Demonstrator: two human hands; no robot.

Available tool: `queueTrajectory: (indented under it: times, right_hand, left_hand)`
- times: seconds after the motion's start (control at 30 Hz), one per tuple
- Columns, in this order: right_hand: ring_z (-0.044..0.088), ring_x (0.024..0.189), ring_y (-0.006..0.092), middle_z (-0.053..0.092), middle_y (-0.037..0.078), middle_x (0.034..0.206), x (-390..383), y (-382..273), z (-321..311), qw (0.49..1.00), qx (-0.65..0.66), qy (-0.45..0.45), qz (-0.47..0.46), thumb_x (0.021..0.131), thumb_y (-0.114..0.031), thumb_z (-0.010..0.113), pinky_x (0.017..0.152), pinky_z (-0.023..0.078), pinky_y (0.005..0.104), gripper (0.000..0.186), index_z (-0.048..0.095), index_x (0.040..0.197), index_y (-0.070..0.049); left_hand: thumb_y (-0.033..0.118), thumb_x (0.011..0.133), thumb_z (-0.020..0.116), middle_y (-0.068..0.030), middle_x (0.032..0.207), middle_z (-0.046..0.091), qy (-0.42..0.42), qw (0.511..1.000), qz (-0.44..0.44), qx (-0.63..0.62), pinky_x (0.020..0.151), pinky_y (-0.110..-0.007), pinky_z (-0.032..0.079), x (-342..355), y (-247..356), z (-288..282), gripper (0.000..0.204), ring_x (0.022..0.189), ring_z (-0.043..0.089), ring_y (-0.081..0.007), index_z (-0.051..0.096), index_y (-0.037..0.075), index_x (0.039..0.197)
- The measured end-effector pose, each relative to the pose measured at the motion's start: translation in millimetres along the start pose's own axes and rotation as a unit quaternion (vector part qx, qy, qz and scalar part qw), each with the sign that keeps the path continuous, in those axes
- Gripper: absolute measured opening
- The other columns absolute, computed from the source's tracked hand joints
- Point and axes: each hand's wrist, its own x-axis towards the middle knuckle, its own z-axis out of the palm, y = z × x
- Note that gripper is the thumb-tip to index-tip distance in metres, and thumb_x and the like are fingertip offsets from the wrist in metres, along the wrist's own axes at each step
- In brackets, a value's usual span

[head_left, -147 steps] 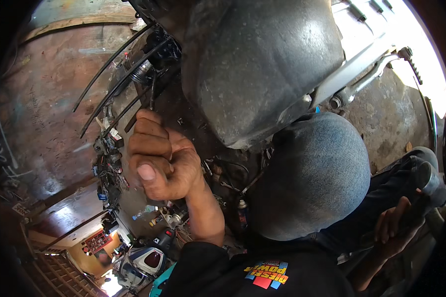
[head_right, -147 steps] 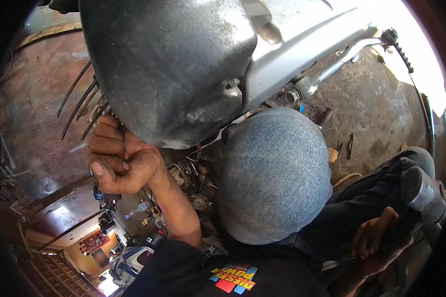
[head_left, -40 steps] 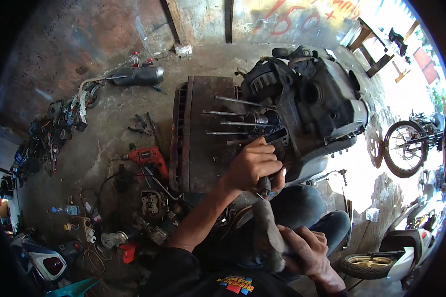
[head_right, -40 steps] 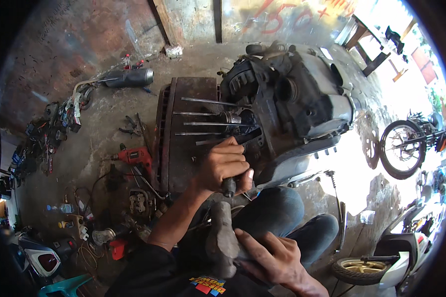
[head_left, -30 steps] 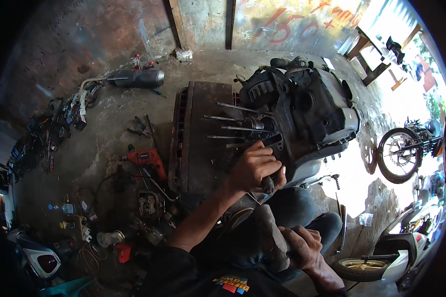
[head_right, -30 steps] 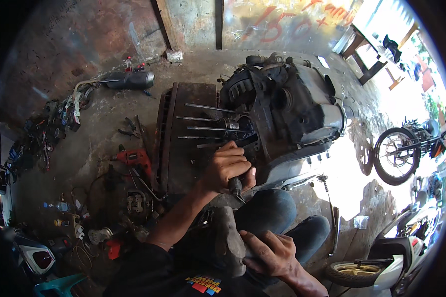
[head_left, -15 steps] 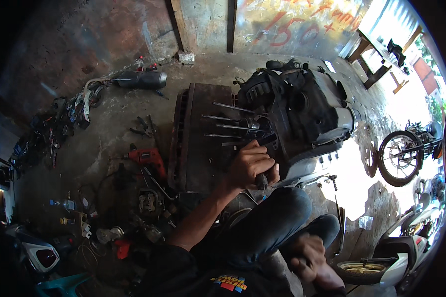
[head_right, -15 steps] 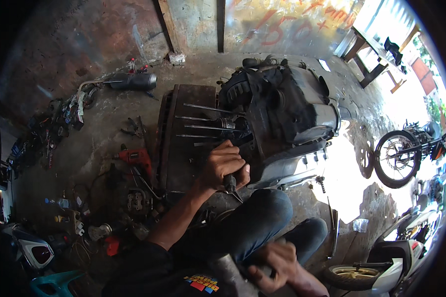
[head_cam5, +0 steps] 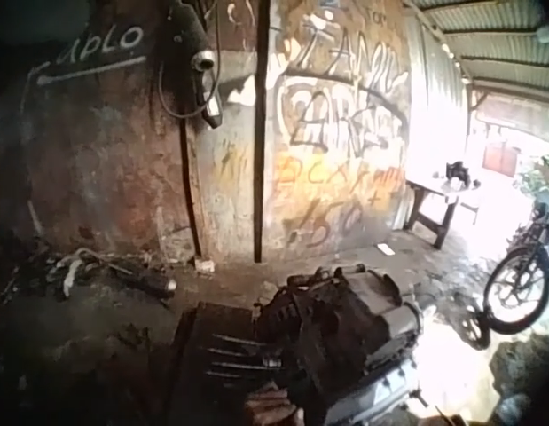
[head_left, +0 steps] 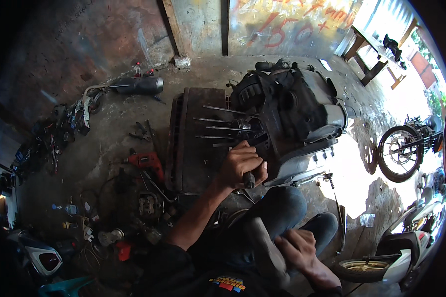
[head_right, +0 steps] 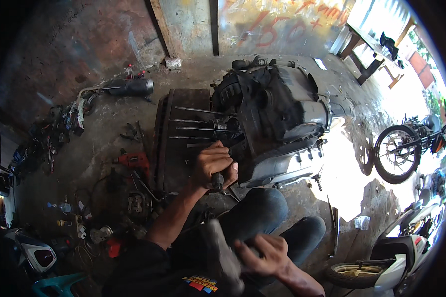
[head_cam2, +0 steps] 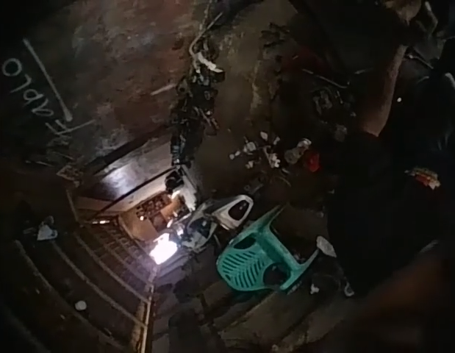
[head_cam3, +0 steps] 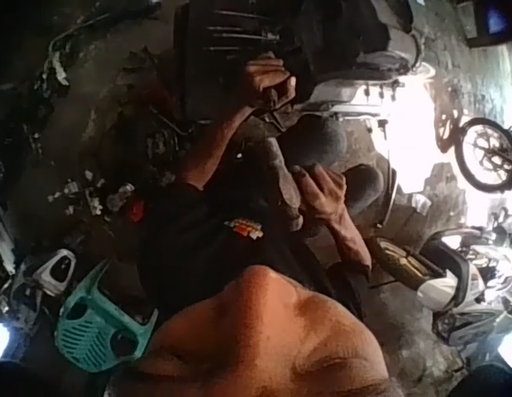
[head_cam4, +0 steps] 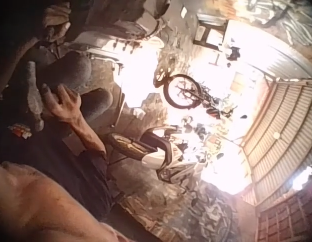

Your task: Repairing a motorcycle engine block using tools.

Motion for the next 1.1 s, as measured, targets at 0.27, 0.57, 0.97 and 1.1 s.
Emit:
queueTrajectory:
  times: [0.27,0.57,0.97,1.1]
  right_hand:
    - [0.067,0.066,0.0179,0.068,0.011,0.090,15.2,-10.2,-3.1,0.992,0.004,0.023,0.128,0.072,-0.025,0.074,0.049,0.049,0.0286,0.050,0.066,0.116,-0.003]
    - [0.059,0.053,0.0186,0.056,0.006,0.070,21.3,-6.4,-0.1,0.973,0.007,-0.083,0.217,0.074,-0.020,0.069,0.041,0.043,0.0323,0.037,0.064,0.105,-0.001]
    - [0.072,0.078,0.0297,0.071,0.013,0.102,5.7,-17.3,12.1,0.956,0.055,-0.114,0.264,0.078,-0.024,0.079,0.065,0.057,0.0366,0.050,0.060,0.120,-0.003]
    - [0.073,0.079,0.0297,0.071,0.013,0.101,-0.1,-18.7,16.2,0.950,0.075,-0.093,0.288,0.079,-0.024,0.079,0.067,0.057,0.0370,0.049,0.060,0.120,-0.004]
  left_hand:
    - [0.006,0.076,0.067,-0.0035,0.048,0.045,0.012,1.000,-0.010,-0.001,0.054,-0.033,0.037,4.8,1.5,-3.8,0.029,0.048,0.047,-0.0169,0.050,0.008,0.053]
    - [0.003,0.077,0.065,-0.0047,0.049,0.043,-0.009,1.000,0.021,0.006,0.053,-0.034,0.035,4.2,7.3,0.4,0.032,0.046,0.044,-0.0193,0.046,0.007,0.052]
    - [0.006,0.077,0.067,-0.0041,0.052,0.051,-0.009,1.000,0.017,-0.014,0.057,-0.034,0.038,0.2,2.0,-5.1,0.026,0.051,0.050,-0.0179,0.053,0.008,0.055]
    - [0.008,0.077,0.068,-0.0040,0.052,0.052,-0.024,1.000,0.015,-0.006,0.057,-0.033,0.039,0.9,1.1,-2.4,0.024,0.051,0.051,-0.0175,0.054,0.008,0.057]
